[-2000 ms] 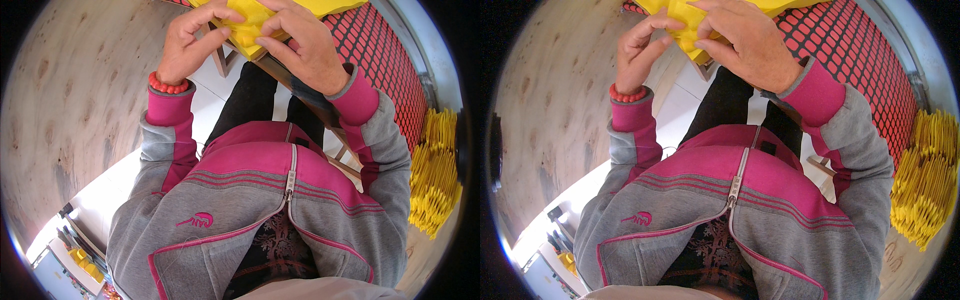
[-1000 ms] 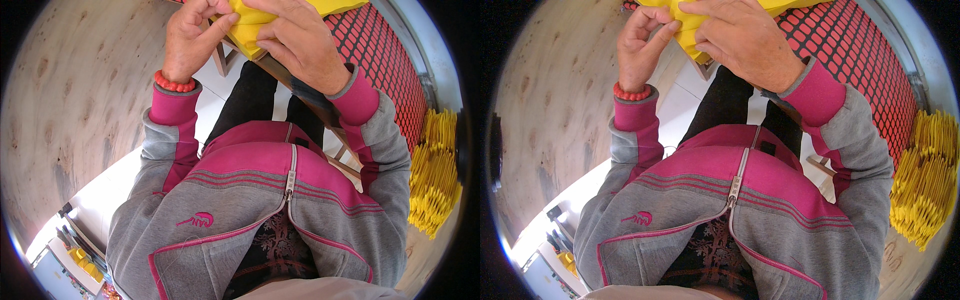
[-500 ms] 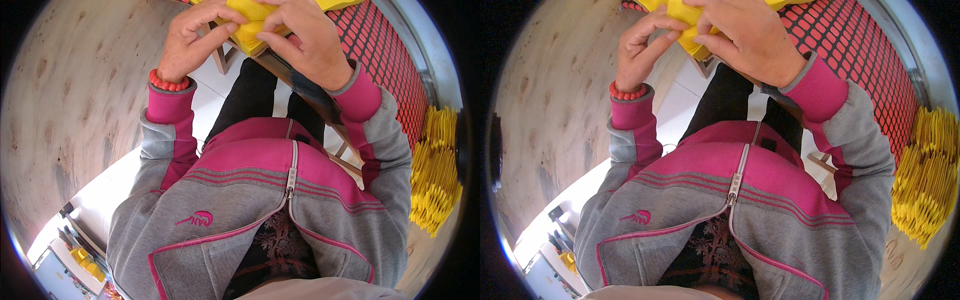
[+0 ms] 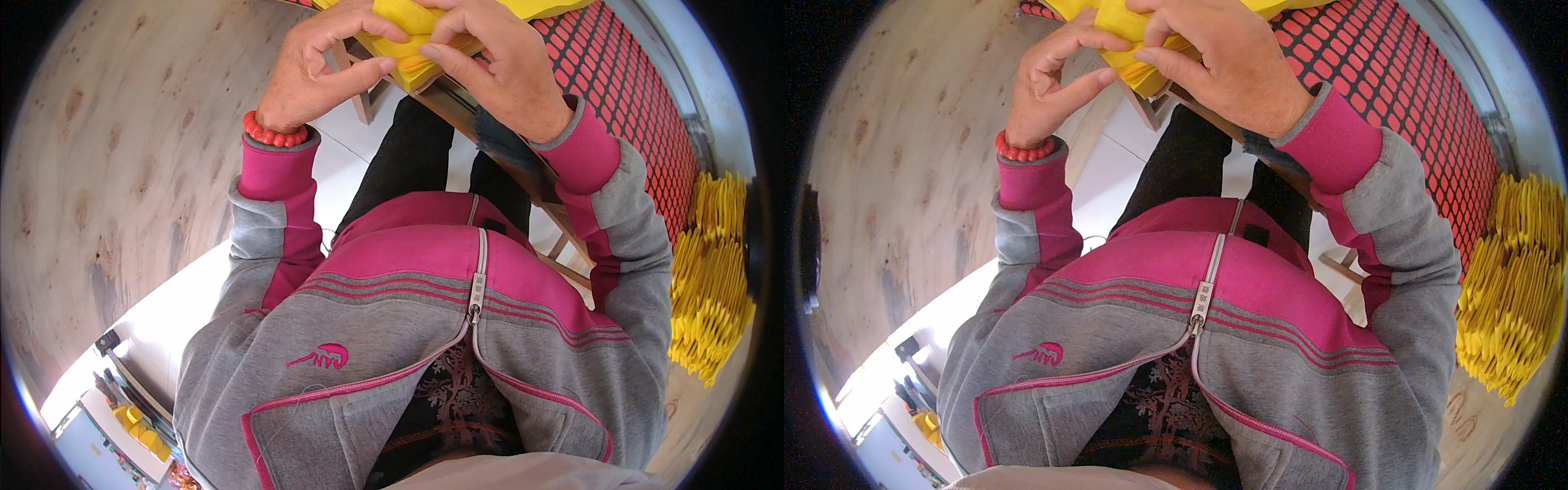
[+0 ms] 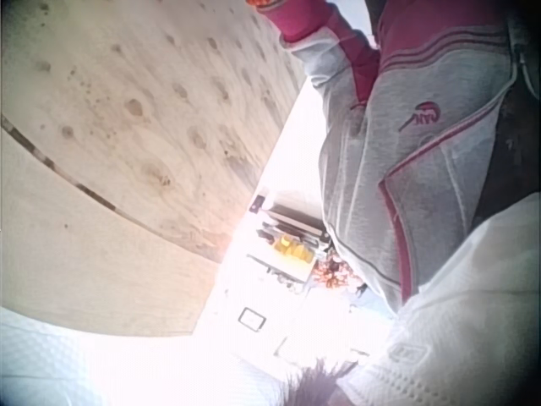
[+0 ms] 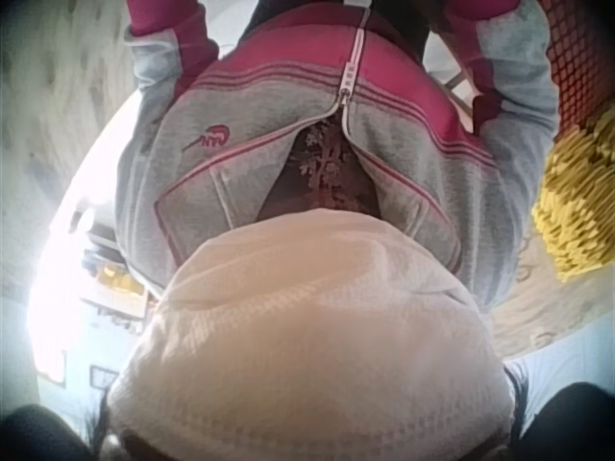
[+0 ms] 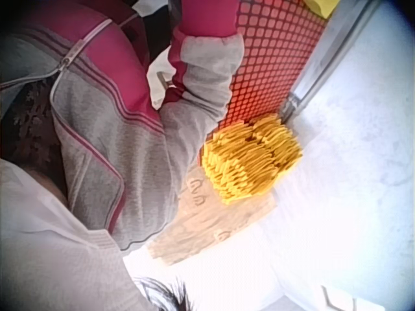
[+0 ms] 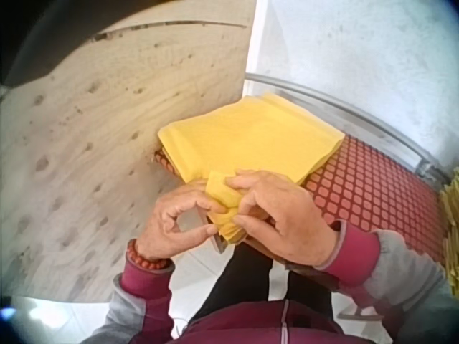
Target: The person folds yellow paper sheets by hand on a patterned table. The person repeatedly folds each sheet in half, smooths the crease, and stacks the folded sheets on the right side of the table.
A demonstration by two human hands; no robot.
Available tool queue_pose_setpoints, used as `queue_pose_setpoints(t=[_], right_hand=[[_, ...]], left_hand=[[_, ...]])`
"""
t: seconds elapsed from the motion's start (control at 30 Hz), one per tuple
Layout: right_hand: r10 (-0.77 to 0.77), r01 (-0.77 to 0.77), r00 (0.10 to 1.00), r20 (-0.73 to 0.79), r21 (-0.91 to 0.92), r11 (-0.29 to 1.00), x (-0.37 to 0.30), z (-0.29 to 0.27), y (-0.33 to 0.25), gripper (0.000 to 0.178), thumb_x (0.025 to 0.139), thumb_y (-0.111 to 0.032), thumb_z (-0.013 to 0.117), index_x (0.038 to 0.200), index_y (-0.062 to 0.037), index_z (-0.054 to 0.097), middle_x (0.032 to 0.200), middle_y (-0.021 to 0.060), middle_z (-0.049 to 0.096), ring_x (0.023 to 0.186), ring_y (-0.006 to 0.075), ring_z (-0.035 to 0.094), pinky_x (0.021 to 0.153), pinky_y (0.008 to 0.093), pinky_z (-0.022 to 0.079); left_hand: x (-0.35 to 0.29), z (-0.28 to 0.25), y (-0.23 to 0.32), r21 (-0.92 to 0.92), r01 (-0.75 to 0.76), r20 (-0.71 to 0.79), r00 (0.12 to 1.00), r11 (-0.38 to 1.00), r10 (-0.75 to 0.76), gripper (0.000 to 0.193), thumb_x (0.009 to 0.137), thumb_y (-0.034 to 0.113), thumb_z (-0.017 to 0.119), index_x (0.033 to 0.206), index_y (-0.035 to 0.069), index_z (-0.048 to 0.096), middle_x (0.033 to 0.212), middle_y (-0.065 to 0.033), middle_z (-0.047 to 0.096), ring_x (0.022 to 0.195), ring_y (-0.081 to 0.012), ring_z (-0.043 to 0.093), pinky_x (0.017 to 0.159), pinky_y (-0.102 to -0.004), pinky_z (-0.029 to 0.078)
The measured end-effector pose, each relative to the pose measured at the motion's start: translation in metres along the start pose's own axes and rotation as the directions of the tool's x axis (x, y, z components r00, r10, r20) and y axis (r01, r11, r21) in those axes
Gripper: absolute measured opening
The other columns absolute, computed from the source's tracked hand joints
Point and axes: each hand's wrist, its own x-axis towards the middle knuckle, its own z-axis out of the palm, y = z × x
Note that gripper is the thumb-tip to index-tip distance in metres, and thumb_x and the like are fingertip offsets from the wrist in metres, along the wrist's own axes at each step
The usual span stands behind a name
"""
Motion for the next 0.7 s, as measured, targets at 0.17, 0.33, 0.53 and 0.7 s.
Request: queue_pose_setpoints(t=[0.17,0.33,0.53,0.7], right_hand=[[0.051,-0.05,0.999,-0.004,0.041,0.998,-0.001,0.001,-0.001,0.014,0.087,-0.007,0.073,0.093,-0.0038,0.061,0.118,0.0239,0.069,0.11,0.0383,0.067,0.093,0.0408,0.052],[0.04,-0.04,0.999,-0.011,0.031,0.999,-0.002,0.002,0.001,0.013,0.088,-0.008,0.072,0.093,-0.0039,0.061,0.117,0.0236,0.069,0.109,0.0376,0.067,0.092,0.0404,0.052],[0.049,-0.05,0.998,-0.04,-0.014,0.999,-0.001,0.003,-0.001,0.016,0.085,-0.006,0.075,0.093,-0.0034,0.062,0.115,0.0231,0.069,0.106,0.0357,0.069,0.088,0.038,0.053],[-0.046,0.034,0.979,-0.199,-0.064,0.997,0.011,-0.012,-0.014,0.016,0.083,-0.004,0.077,0.092,-0.0011,0.063,0.111,0.0229,0.07,0.1,0.033,0.071,0.082,0.035,0.055]], left_hand=[[0.003,-0.001,-0.002,0.047,-0.069,0.018,0.998,0.997,0.068,0.021,0.084,0.002,0.077,0.104,0.003,0.071,0.114,-0.0142,0.071,0.107,-0.0273,0.067,0.094,-0.0377,0.049],[0.001,0.004,0.001,-0.053,0.015,-0.017,1.0,0.998,-0.016,0.018,0.084,0.0,0.079,0.1,0.003,0.07,0.111,-0.0132,0.071,0.101,-0.0244,0.067,0.091,-0.0357,0.049],[0.002,0.007,-0.003,-0.017,-0.026,-0.006,1.0,1.0,0.025,0.014,0.087,0.0,0.078,0.094,0.003,0.067,0.107,-0.0104,0.069,0.096,-0.0188,0.064,0.086,-0.0335,0.049],[-0.005,0.02,-0.008,-0.124,0.069,-0.228,0.969,0.99,-0.096,0.007,0.095,0.001,0.07,0.096,0.003,0.064,0.098,-0.0019,0.066,0.091,-0.0116,0.06,0.083,-0.0282,0.049]])
